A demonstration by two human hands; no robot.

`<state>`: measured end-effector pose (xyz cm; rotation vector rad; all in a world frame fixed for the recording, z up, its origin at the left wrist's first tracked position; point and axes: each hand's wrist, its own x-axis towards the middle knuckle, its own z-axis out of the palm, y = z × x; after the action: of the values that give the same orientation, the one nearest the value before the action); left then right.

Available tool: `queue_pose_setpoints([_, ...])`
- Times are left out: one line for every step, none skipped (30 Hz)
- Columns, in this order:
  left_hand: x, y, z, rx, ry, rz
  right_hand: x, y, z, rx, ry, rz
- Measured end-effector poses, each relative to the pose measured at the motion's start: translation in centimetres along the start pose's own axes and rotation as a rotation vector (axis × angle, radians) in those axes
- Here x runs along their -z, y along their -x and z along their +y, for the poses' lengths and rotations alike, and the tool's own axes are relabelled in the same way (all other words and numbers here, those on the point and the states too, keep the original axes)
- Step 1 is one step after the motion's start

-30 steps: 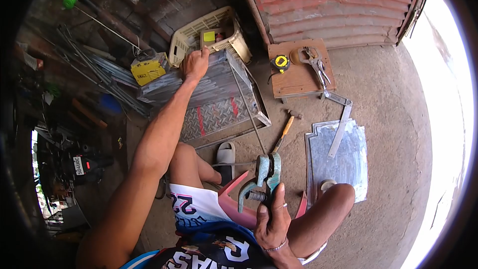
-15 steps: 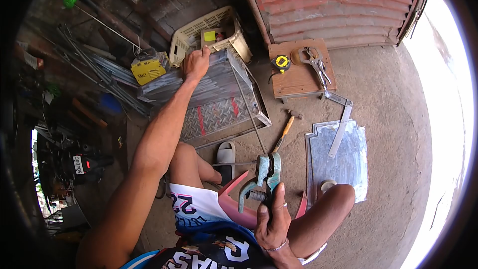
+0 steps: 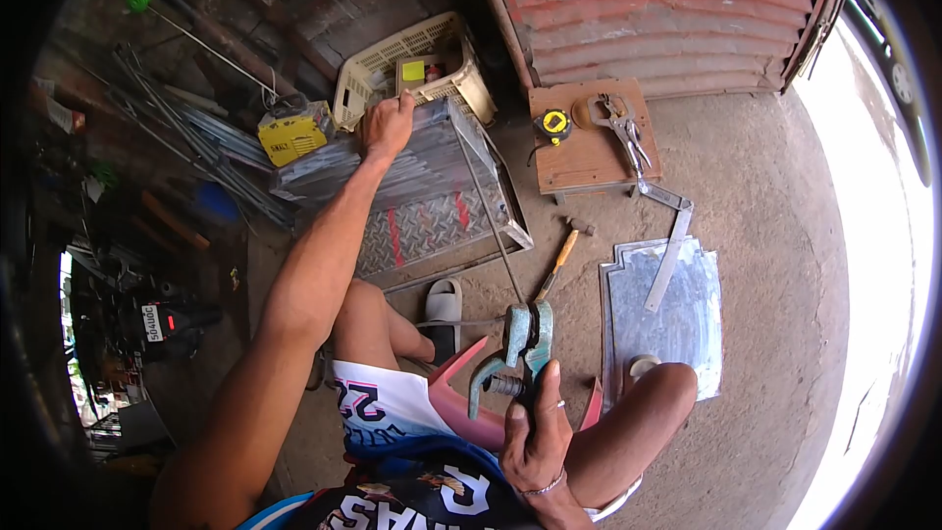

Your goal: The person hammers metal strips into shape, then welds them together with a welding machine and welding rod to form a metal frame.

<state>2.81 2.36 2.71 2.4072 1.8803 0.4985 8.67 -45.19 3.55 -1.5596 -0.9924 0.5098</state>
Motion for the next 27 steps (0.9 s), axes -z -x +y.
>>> queue_pose_setpoints([0.1,0.1,0.1,0.012,-0.002,-0.008,0.1,0.1,0.0,-0.046,-0.004,-0.021])
queue_pose_setpoints([0.2,0.1,0.2,0.012,-0.001,-0.008,0.2,0.2,0.0,-0.091,-0.008,-0.042])
queue_pose_setpoints([0.2,0.1,0.1,-0.001,-0.004,-0.002,0.1,0.3,0.1,-0.09,-0.007,-0.043])
queue_pose_setpoints([0.2,0.0,0.1,-0.013,-0.008,0.004,0.0,0.5,0.1,-0.092,-0.036,-0.024])
queue_pose_setpoints([0.1,0.0,0.0,-0.012,-0.008,0.004,0.0,0.6,0.1,-0.093,-0.05,-0.015])
queue_pose_setpoints([0.0,0.0,0.0,-0.006,-0.011,0.01,0.0,0.7,0.1,-0.094,-0.065,-0.006])
queue_pose_setpoints([-0.1,-0.1,0.0,-0.001,-0.014,0.016,0.2,0.8,0.0,-0.124,-0.06,-0.03])
queue_pose_setpoints([-0.1,-0.1,-0.1,0.0,-0.013,0.015,0.2,0.8,0.1,-0.139,-0.057,-0.042])
queue_pose_setpoints([-0.1,-0.2,-0.1,-0.008,-0.016,0.013,0.2,0.8,0.2,-0.154,-0.053,-0.054])
queue_pose_setpoints([-0.2,-0.2,-0.1,-0.015,-0.019,0.011,0.0,0.6,0.5,-0.1,-0.02,-0.042])
queue_pose_setpoints([-0.2,-0.3,-0.1,-0.012,-0.015,0.012,0.0,0.6,0.6,-0.071,-0.001,-0.039])
queue_pose_setpoints([-0.2,-0.3,0.0,-0.006,-0.011,0.0,-0.1,0.6,0.6,-0.042,0.017,-0.036])
queue_pose_setpoints([-0.1,-0.1,-0.1,0.003,-0.006,-0.011,0.0,0.9,0.5,-0.064,-0.031,-0.025])
queue_pose_setpoints([-0.1,-0.1,-0.1,0.009,-0.002,-0.01,0.0,0.9,0.4,-0.073,-0.052,-0.023])
queue_pose_setpoints([-0.2,-0.1,-0.2,0.006,-0.005,0.012,0.1,0.9,0.2,-0.082,-0.073,-0.02])
queue_pose_setpoints([-0.3,-0.2,-0.2,0.002,-0.008,0.035,0.3,0.8,-0.3,-0.173,-0.102,-0.044])
queue_pose_setpoints([-0.5,-0.1,-0.3,0.009,0.0,0.037,0.4,0.8,-0.4,-0.192,-0.099,-0.048])
queue_pose_setpoints([-0.6,-0.2,-0.4,0.008,-0.006,0.024,0.5,0.8,-0.4,-0.212,-0.097,-0.052])
queue_pose_setpoints([-0.7,-0.4,-0.4,0.006,-0.01,0.014,0.5,0.8,-0.5,-0.231,-0.094,-0.056])
queue_pose_setpoints([-0.9,-0.5,-0.5,0.014,-0.002,0.021,0.4,1.0,-0.4,-0.216,-0.094,-0.049])
queue_pose_setpoints([-1.0,-0.4,-0.5,-0.009,0.004,0.036,0.3,1.2,-0.3,-0.2,-0.095,-0.042])
queue_pose_setpoints([-1.0,-0.4,-0.6,-0.032,0.01,0.052,0.2,1.3,-0.2,-0.228,-0.139,-0.017])
queue_pose_setpoints([-1.1,-0.5,-0.6,-0.024,0.015,0.061,0.1,1.3,0.0,-0.237,-0.159,-0.008])
queue_pose_setpoints([-0.9,-0.3,-0.4,-0.013,0.013,0.056,0.1,1.2,0.2,-0.245,-0.178,0.001])
queue_pose_setpoints([-0.7,-0.1,-0.3,-0.003,0.01,0.05,0.0,1.0,0.6,-0.198,-0.129,-0.027])
queue_pose_setpoints([-0.4,0.0,-0.2,0.003,0.016,0.058,-0.1,1.0,0.8,-0.186,-0.122,-0.032])
queue_pose_setpoints([-0.1,-0.1,-0.1,0.001,0.02,0.04,-0.3,1.1,0.9,-0.173,-0.116,-0.037])
